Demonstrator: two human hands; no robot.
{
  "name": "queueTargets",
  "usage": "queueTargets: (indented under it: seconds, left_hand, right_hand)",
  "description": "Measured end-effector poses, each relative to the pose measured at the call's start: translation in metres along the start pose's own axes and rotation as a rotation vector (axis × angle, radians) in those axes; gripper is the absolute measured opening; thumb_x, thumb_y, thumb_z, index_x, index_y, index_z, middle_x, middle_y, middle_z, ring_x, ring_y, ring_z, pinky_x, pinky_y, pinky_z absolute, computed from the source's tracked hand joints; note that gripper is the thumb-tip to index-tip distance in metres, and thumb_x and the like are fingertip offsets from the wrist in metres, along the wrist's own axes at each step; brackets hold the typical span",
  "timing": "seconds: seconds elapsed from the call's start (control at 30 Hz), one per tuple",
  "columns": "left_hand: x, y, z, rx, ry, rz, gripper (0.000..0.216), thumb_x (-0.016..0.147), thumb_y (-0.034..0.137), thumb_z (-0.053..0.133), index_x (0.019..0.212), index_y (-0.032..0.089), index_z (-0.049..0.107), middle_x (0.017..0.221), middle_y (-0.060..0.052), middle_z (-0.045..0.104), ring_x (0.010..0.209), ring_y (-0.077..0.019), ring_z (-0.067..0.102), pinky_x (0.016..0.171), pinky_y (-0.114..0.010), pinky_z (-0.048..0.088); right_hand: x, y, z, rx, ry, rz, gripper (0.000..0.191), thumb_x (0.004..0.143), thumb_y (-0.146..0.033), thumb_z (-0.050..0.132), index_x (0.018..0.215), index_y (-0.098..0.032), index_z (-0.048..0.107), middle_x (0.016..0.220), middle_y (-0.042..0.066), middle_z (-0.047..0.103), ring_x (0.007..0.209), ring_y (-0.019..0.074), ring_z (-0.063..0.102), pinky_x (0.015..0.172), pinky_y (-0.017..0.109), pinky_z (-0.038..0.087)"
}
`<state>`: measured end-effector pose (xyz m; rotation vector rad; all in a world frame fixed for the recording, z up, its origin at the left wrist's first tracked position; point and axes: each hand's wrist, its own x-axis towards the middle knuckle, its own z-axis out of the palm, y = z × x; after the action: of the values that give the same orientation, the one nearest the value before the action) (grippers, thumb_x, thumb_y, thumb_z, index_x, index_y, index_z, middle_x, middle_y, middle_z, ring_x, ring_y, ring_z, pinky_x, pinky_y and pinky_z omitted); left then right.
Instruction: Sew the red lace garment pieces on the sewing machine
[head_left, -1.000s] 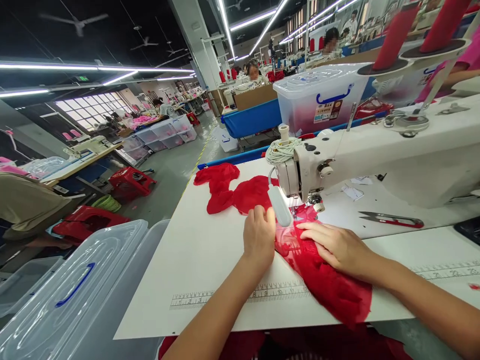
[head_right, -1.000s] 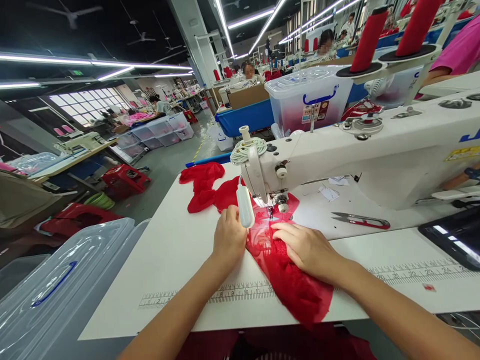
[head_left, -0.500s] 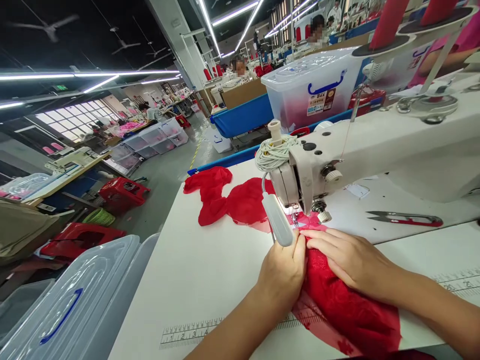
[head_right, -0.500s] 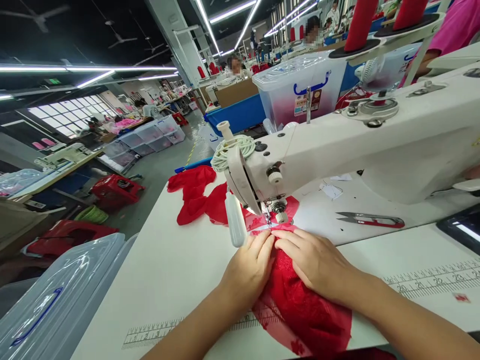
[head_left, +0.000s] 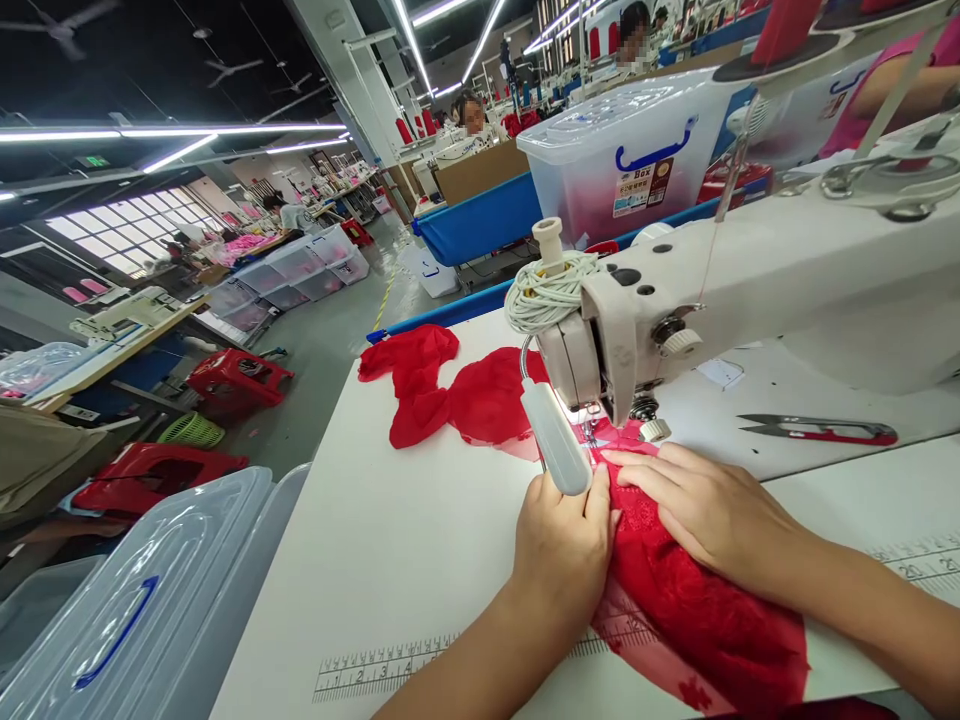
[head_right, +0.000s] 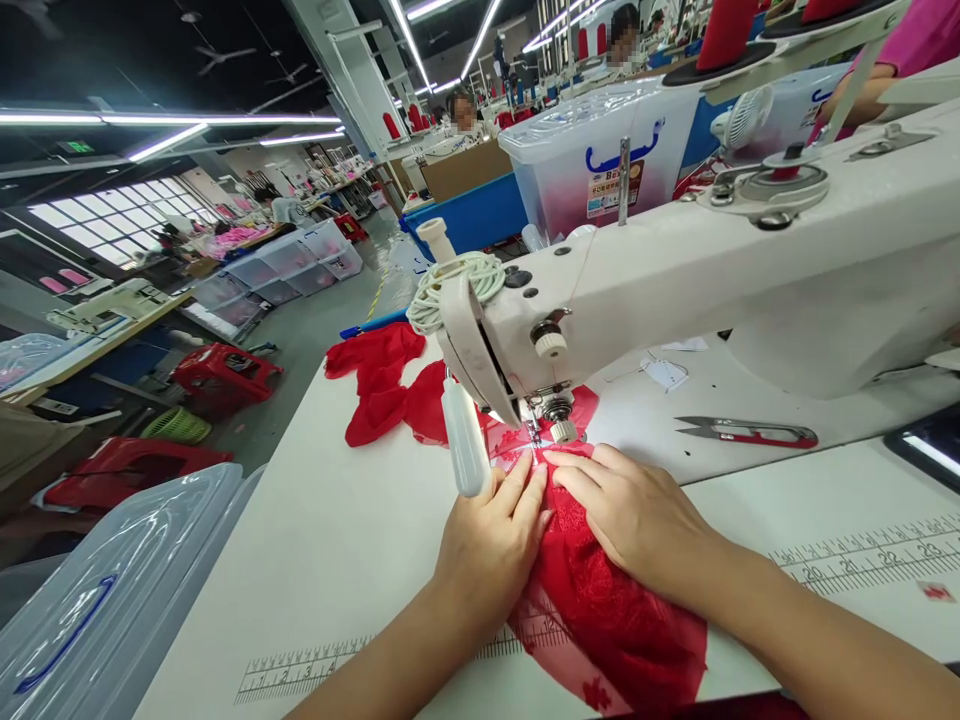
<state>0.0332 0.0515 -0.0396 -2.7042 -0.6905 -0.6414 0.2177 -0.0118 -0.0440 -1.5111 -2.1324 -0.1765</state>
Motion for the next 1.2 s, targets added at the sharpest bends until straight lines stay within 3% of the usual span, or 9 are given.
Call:
queueTargets:
  seconds: [0.43,0.63,0.73,0.83,1.0,1.2]
  left_hand:
    - [0.002,-0.006,0.004,-0.054,-0.041,-0.038,0.029,0.094,0.016,0.049,0.116,0.01,0.067,0.082,-0.011,0.069,0.08,-0.0243,0.06,0.067,-0.037,0.052]
    - [0.004,-0.009,0.004,-0.053,-0.07,-0.053,0.026,0.094,0.018,0.051,0.111,0.013,0.069,0.084,-0.011,0.069,0.082,-0.0239,0.059,0.071,-0.037,0.052]
    - [0.005,-0.009,0.004,-0.052,-0.083,-0.056,0.024,0.093,0.016,0.05,0.106,0.014,0.07,0.085,-0.011,0.069,0.082,-0.0232,0.058,0.072,-0.037,0.052]
    - [0.004,-0.011,0.004,-0.053,-0.089,-0.061,0.027,0.095,0.017,0.047,0.11,0.014,0.069,0.086,-0.012,0.069,0.082,-0.0229,0.058,0.071,-0.036,0.052]
    - [0.003,-0.012,0.004,-0.049,-0.098,-0.045,0.033,0.098,0.017,0.042,0.121,0.013,0.065,0.088,-0.012,0.07,0.083,-0.0221,0.057,0.072,-0.036,0.052]
    - [0.004,-0.013,0.004,-0.028,-0.098,-0.044,0.027,0.096,0.014,0.046,0.113,0.015,0.068,0.09,-0.011,0.07,0.08,-0.021,0.055,0.071,-0.035,0.049]
  right_hand:
    - [0.003,0.0,0.001,-0.064,-0.004,0.033,0.043,0.082,-0.001,0.036,0.109,-0.016,0.066,0.112,0.008,0.074,0.086,0.0216,0.066,0.06,0.032,0.056]
    - [0.004,0.003,0.002,-0.062,-0.059,0.027,0.043,0.084,-0.003,0.036,0.11,-0.015,0.067,0.119,0.009,0.071,0.089,0.0227,0.066,0.06,0.032,0.056]
    - [0.005,0.004,0.001,-0.055,-0.061,0.044,0.044,0.084,-0.003,0.036,0.113,-0.014,0.067,0.113,0.011,0.073,0.085,0.0222,0.066,0.057,0.032,0.055]
    - [0.005,0.004,0.001,-0.043,-0.059,0.039,0.045,0.083,-0.002,0.036,0.115,-0.013,0.067,0.109,0.012,0.073,0.083,0.0222,0.066,0.061,0.033,0.057]
    - [0.006,0.003,0.001,-0.013,-0.07,0.057,0.046,0.084,-0.001,0.036,0.115,-0.014,0.067,0.121,0.011,0.07,0.091,0.0229,0.065,0.065,0.035,0.059]
    - [0.008,0.005,0.001,-0.004,-0.091,0.055,0.045,0.086,-0.003,0.037,0.118,-0.015,0.066,0.124,0.01,0.069,0.093,0.0232,0.065,0.068,0.035,0.059]
